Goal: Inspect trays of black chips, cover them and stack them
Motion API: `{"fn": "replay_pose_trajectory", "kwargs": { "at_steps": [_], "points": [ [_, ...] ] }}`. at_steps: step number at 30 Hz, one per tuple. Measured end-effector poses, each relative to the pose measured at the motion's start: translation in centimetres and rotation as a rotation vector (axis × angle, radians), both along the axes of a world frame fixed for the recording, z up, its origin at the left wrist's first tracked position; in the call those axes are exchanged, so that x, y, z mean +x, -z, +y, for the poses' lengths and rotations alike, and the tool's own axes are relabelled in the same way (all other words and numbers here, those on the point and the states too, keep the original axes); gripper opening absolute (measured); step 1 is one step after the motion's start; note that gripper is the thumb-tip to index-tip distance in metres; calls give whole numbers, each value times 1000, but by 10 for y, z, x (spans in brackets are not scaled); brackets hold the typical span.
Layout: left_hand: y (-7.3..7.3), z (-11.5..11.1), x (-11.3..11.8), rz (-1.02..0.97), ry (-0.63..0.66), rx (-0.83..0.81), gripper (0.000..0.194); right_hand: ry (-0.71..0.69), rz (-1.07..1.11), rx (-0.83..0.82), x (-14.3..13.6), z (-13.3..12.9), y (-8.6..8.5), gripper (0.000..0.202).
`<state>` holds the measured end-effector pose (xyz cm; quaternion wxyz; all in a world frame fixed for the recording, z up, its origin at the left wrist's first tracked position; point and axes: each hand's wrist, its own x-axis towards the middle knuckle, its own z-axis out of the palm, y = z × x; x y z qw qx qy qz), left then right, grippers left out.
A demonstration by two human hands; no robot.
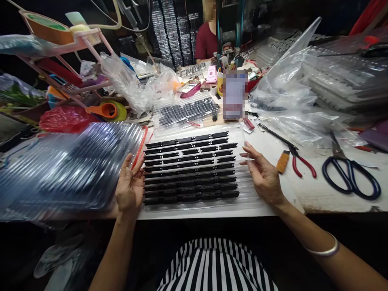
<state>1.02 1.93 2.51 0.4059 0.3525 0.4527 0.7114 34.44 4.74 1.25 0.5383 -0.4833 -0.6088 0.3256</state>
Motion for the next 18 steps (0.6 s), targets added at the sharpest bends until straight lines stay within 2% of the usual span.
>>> {"fn": "replay_pose_trajectory", "kwargs": {
  "at_steps": [10,18],
  "points": [
    [0,2,2,2,1,6,38,8,-193,129,4,5,12,45],
    [4,3,2,30,40,17,39,60,-291,31,6,3,14,50]
  ]
}}
